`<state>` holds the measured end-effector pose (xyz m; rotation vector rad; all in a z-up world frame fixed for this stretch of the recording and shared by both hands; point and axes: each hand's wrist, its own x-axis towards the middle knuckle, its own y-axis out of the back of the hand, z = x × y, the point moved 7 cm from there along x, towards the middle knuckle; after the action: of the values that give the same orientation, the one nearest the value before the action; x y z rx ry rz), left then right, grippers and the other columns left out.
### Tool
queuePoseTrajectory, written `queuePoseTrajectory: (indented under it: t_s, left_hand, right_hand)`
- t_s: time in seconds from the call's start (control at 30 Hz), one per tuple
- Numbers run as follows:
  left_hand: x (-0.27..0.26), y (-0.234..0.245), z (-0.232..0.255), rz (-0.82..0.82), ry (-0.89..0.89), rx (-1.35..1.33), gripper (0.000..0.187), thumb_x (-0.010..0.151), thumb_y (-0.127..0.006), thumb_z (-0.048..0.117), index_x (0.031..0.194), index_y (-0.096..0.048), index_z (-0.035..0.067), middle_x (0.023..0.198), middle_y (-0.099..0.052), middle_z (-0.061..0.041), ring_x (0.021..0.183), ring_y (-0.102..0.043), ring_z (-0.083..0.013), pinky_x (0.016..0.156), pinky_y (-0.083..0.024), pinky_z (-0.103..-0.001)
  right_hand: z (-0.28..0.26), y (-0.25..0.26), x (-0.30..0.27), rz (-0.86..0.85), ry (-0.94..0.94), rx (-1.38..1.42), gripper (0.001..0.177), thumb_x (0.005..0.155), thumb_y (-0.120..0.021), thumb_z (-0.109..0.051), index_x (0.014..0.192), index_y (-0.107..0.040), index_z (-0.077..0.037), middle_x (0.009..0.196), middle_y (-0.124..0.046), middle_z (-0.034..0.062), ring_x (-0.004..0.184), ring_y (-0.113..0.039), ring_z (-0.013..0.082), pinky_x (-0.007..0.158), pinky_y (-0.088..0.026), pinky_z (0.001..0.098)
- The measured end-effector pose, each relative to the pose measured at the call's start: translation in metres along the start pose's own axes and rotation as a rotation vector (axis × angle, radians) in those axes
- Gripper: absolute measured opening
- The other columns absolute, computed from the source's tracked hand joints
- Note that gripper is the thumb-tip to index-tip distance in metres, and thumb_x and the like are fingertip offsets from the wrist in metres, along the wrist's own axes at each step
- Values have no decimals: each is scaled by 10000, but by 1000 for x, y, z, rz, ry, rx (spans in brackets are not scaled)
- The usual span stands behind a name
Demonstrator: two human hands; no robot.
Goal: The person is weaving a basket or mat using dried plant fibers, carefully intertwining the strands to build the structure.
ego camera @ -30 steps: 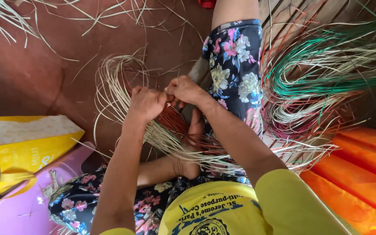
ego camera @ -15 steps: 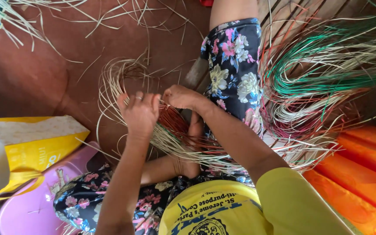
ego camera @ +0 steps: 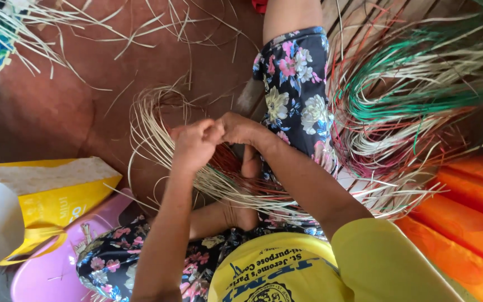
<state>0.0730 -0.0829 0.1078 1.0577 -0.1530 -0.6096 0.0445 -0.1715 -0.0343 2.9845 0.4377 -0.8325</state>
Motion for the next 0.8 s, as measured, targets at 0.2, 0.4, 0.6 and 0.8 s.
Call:
queuePoseTrajectory:
  t_s: [0.2,0.4,0.6,0.8]
  left_hand:
    - [-9,131,144,-212,-425,-1145,221,1097,-570,209,1258,-591,59,863,-698,-131,681,-659,-193,683,-530,-278]
    - [21,55,41,-5,-454,-318,478,1085,-487,406,872,-730,54,894,-714,-180,947,-690,-353,970,-475,-454]
    - [31,-47,-68,-394,34,474,898,1076,-127,660,903,-814,107,1058,-790,-130,1211,-665,-316,1202,-157,-563]
    - [28,-32,-79,-39,-58,631,673,1034,-327,598,810,-756,130,817,-719,-97,958,-705,-281,1137,-263,-520]
  right_hand:
    - [12,3,19,76,-68,109,119,806,-709,-57,796,-683,58,670,-643,153,511,-544,214,439,-436,338]
    - [14,1,29,171,-77,80,154,897,-651,-99,935,-759,4,681,-726,158,590,-741,267,582,-615,362]
    - [-3,9,11,170,-88,-113,208,908,-586,-175,933,-760,-63,703,-757,109,631,-766,228,575,-619,341]
    - [-4,2,7,118,-105,-104,271,757,-674,-273,948,-814,-141,846,-762,97,862,-740,266,765,-583,374]
